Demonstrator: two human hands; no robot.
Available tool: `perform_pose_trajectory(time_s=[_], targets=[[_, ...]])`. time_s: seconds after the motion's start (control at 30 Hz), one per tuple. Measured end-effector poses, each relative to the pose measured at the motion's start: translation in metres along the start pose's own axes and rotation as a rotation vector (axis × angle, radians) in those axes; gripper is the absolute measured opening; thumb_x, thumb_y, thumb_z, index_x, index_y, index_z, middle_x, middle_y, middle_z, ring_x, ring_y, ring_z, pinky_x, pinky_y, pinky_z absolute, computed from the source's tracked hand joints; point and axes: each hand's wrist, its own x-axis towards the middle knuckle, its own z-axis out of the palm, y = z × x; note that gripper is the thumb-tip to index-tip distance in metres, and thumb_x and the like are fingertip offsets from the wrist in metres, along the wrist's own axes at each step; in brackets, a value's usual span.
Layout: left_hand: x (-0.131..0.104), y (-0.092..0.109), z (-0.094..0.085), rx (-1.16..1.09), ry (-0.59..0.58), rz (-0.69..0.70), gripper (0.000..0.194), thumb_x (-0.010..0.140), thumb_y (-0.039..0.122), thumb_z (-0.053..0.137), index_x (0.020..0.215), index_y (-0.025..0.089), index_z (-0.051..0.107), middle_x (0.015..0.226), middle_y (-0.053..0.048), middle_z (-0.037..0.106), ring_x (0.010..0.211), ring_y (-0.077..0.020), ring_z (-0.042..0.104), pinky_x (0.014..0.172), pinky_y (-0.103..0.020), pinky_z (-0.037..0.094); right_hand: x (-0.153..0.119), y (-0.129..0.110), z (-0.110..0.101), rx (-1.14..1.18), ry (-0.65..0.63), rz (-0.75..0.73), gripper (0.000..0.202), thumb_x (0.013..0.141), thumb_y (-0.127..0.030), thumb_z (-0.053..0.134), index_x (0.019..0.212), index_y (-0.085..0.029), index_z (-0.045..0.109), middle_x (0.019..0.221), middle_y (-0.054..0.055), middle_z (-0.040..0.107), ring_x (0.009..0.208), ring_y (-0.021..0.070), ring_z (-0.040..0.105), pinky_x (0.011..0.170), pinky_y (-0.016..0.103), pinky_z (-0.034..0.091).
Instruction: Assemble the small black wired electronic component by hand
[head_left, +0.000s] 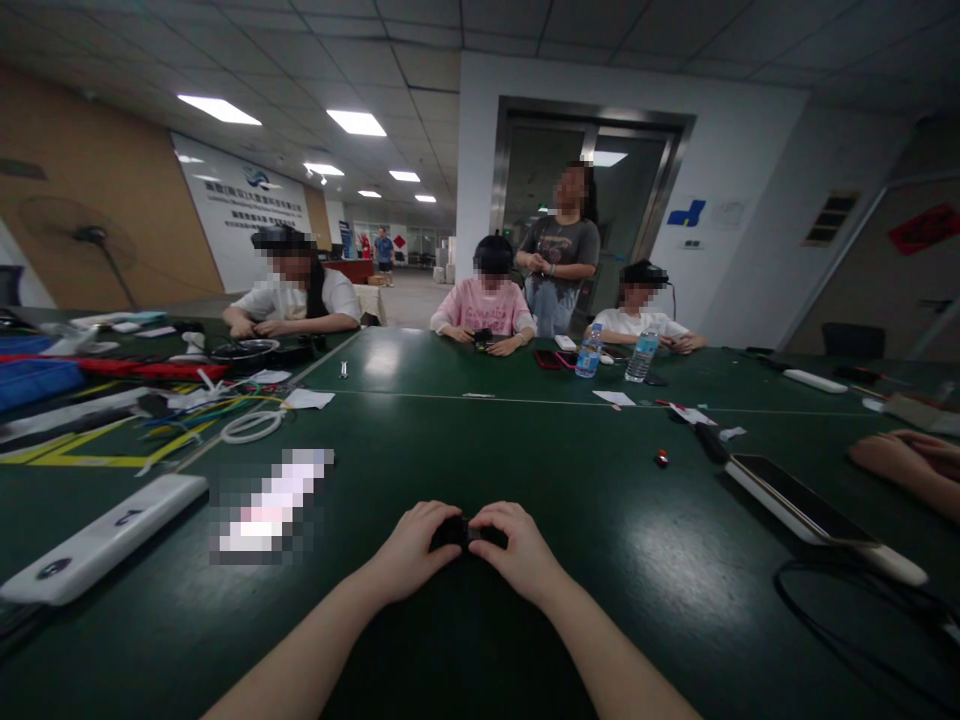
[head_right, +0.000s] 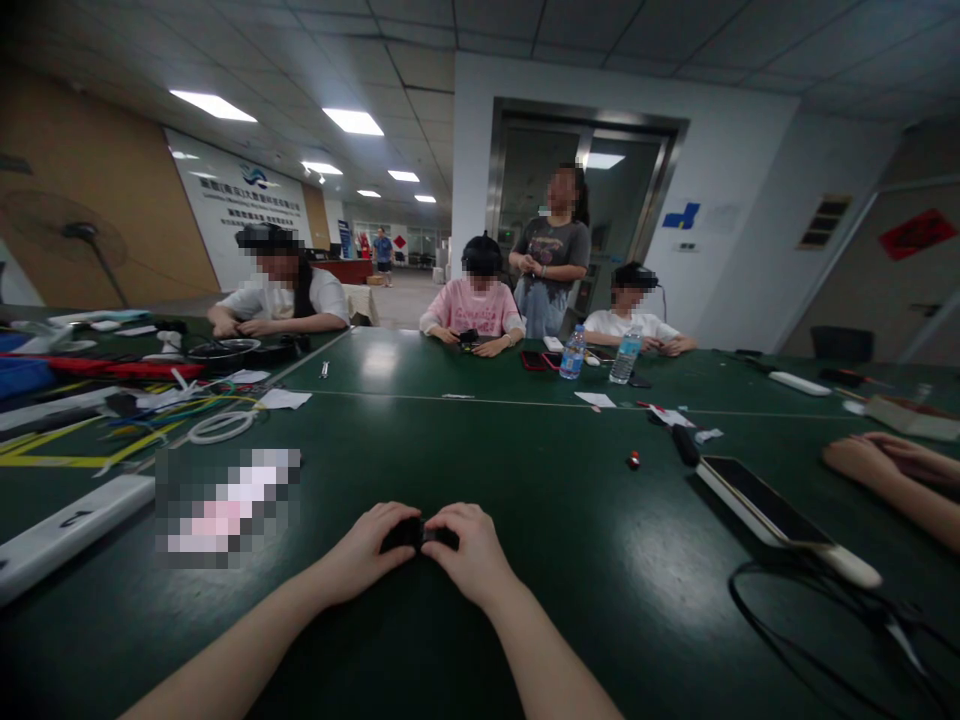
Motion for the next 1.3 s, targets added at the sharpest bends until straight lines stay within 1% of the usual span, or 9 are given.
perform_pose_trajectory(time_s=[0.3,0.43,0.6,0.77,0.83,0.9,1.0,1.13,1.3], targets=[[-0.001,0.001,-0.001,-0.005,-0.002,0.005,0.039,0.075,0.028,0.059,0.114,0.023,0.053,0.114,-0.006,0.057,0.108,-0.0235,0.049,0.093,-0.036,0.038,-0.002,-0.005,-0.001,-0.061,-0.053,0.044,0.021,0.07,-0.029,0.065,0.091,-0.033,0.065,0.106,-0.001,0.061,0.108,0.0247,0.049,0.094,0.047,0.032],[0.0,-0.001,0.001,-0.006,-0.005,0.006,0.039,0.076,0.029,0.058,0.114,0.024,0.053,0.114,-0.006,0.057,0.108,-0.024,0.049,0.093,-0.037,0.038,-0.003,-0.003,-0.004,-0.058,-0.067,0.016,0.029,0.071,-0.028,0.065,0.099,-0.035,0.063,0.109,-0.002,0.061,0.109,0.0232,0.049,0.096,0.045,0.032],[0.001,-0.005,0.004,0.002,0.011,0.018,0.04,0.074,0.027,0.06,0.113,0.023,0.053,0.113,-0.006,0.057,0.107,-0.0237,0.049,0.093,-0.037,0.037,-0.002,-0.001,-0.005,-0.069,-0.076,-0.018,0.04,0.069,-0.023,0.066,0.108,-0.03,0.059,0.11,-0.001,0.062,0.108,0.0198,0.051,0.098,0.037,0.033],[0.0,-0.002,0.001,-0.005,-0.005,0.013,0.039,0.075,0.027,0.059,0.113,0.024,0.053,0.114,-0.005,0.057,0.108,-0.0235,0.049,0.093,-0.037,0.037,-0.004,-0.003,-0.006,-0.061,-0.087,0.023,0.04,0.07,-0.03,0.065,0.108,-0.031,0.057,0.112,-0.001,0.06,0.11,0.0205,0.049,0.096,0.036,0.035],[-0.001,0.001,-0.001,-0.012,-0.012,0.002,0.039,0.075,0.028,0.059,0.113,0.024,0.053,0.114,-0.005,0.057,0.107,-0.0234,0.049,0.093,-0.037,0.038,-0.004,-0.005,-0.007,-0.066,-0.063,0.071,0.038,0.072,-0.038,0.062,0.109,-0.03,0.056,0.112,0.0,0.058,0.108,0.0211,0.05,0.091,0.034,0.039],[-0.001,0.002,-0.002,-0.017,-0.014,-0.011,0.039,0.075,0.029,0.06,0.114,0.024,0.053,0.114,-0.005,0.057,0.108,-0.0234,0.049,0.093,-0.037,0.038,-0.003,-0.006,-0.01,-0.109,0.018,0.125,0.032,0.081,-0.045,0.048,0.106,-0.027,0.057,0.11,0.002,0.059,0.106,0.0208,0.051,0.089,0.034,0.04],[-0.001,0.004,-0.002,-0.019,-0.02,-0.025,0.041,0.075,0.028,0.06,0.115,0.023,0.053,0.115,-0.005,0.057,0.109,-0.0234,0.048,0.095,-0.037,0.036,-0.001,-0.004,-0.013,-0.242,0.15,0.201,0.04,0.091,-0.042,0.025,0.101,-0.023,0.059,0.107,0.004,0.061,0.106,0.02,0.05,0.09,0.034,0.037],[-0.003,0.004,-0.003,-0.037,-0.033,-0.039,0.041,0.076,0.029,0.058,0.116,0.025,0.052,0.117,-0.004,0.056,0.11,-0.0231,0.048,0.095,-0.038,0.037,0.001,0.0,-0.013,-0.354,0.194,0.265,0.042,0.091,-0.041,0.023,0.105,-0.023,0.058,0.111,0.004,0.059,0.108,0.0204,0.048,0.09,0.034,0.037],[-0.003,0.004,-0.004,-0.042,-0.033,-0.045,0.041,0.076,0.03,0.058,0.116,0.025,0.052,0.118,-0.005,0.056,0.111,-0.0238,0.048,0.095,-0.039,0.036,0.001,0.002,-0.008,-0.37,0.216,0.259,0.041,0.091,-0.041,0.024,0.105,-0.024,0.059,0.11,0.004,0.059,0.107,0.0201,0.049,0.09,0.034,0.037]])
